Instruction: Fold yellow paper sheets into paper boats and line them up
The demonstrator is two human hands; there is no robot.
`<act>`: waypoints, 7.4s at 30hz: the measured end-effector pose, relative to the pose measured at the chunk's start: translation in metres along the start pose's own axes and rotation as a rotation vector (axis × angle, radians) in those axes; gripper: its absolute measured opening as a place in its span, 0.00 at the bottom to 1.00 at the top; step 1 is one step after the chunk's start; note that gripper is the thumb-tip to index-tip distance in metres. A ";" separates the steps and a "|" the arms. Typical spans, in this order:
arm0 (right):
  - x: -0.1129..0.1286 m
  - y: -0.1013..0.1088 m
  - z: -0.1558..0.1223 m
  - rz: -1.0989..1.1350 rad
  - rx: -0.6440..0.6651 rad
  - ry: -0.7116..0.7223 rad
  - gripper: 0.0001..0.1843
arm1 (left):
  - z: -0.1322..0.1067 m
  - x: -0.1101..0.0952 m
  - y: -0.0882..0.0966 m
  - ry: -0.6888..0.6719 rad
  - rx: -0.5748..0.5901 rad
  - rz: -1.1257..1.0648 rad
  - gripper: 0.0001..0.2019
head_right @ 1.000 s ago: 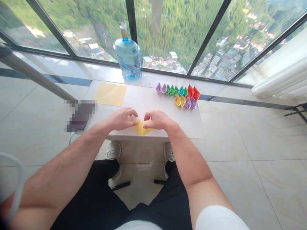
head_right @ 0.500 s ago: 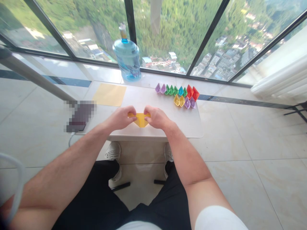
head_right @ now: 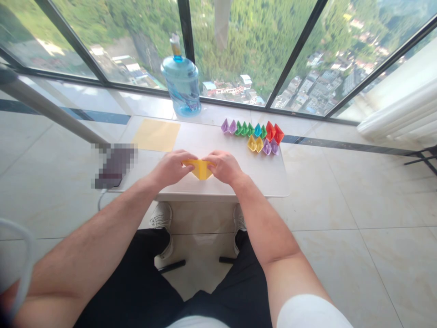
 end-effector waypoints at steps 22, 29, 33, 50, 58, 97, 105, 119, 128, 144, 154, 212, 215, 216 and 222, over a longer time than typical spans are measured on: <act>0.000 -0.009 0.000 -0.021 0.000 0.051 0.17 | -0.002 -0.003 -0.002 -0.043 0.021 0.094 0.14; 0.001 -0.014 0.002 -0.023 0.021 -0.044 0.11 | -0.002 -0.002 -0.008 -0.019 0.055 0.118 0.10; 0.001 -0.016 0.005 -0.022 0.097 -0.105 0.07 | -0.001 0.003 -0.015 -0.036 0.143 0.169 0.09; 0.001 -0.016 0.005 0.010 0.197 -0.121 0.12 | 0.001 0.001 -0.020 -0.010 0.266 0.236 0.11; 0.006 -0.012 0.006 -0.062 0.244 -0.228 0.07 | 0.002 -0.012 -0.027 -0.017 0.183 0.235 0.10; 0.002 -0.015 -0.020 -0.080 0.155 -0.089 0.10 | -0.012 -0.016 -0.033 -0.278 0.103 0.310 0.15; 0.003 -0.016 -0.028 -0.171 0.105 0.000 0.11 | -0.032 -0.027 -0.032 -0.276 0.113 0.407 0.14; -0.002 -0.018 -0.031 -0.230 0.103 0.056 0.14 | -0.038 -0.034 -0.032 -0.234 0.134 0.422 0.13; -0.013 -0.015 -0.036 -0.306 0.046 0.044 0.15 | -0.031 -0.027 -0.034 -0.244 0.105 0.408 0.13; -0.020 -0.013 -0.043 -0.288 0.047 0.047 0.17 | -0.029 -0.033 -0.034 -0.183 0.075 0.501 0.20; -0.022 -0.006 -0.058 -0.329 0.061 0.000 0.18 | -0.032 -0.031 -0.023 -0.029 0.043 0.560 0.15; 0.012 -0.005 -0.004 -0.215 0.216 -0.189 0.12 | -0.019 -0.039 -0.044 -0.201 0.006 0.410 0.16; 0.005 -0.004 -0.006 -0.243 0.202 -0.210 0.11 | -0.019 -0.037 -0.044 -0.194 0.023 0.418 0.16; 0.004 -0.004 -0.007 -0.256 0.196 -0.215 0.10 | -0.019 -0.037 -0.043 -0.186 0.027 0.412 0.16; 0.003 -0.004 -0.009 -0.334 0.200 -0.106 0.10 | -0.018 -0.035 -0.041 -0.093 0.015 0.353 0.22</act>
Point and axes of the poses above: each hand's wrist, its own z-axis towards the middle knuckle, its own y-axis out of the back of the hand, x = y × z, the point moved 3 cm from there along z, towards the middle knuckle, and after that the axes turned 3 degrees about z, right-handed, at the moved point
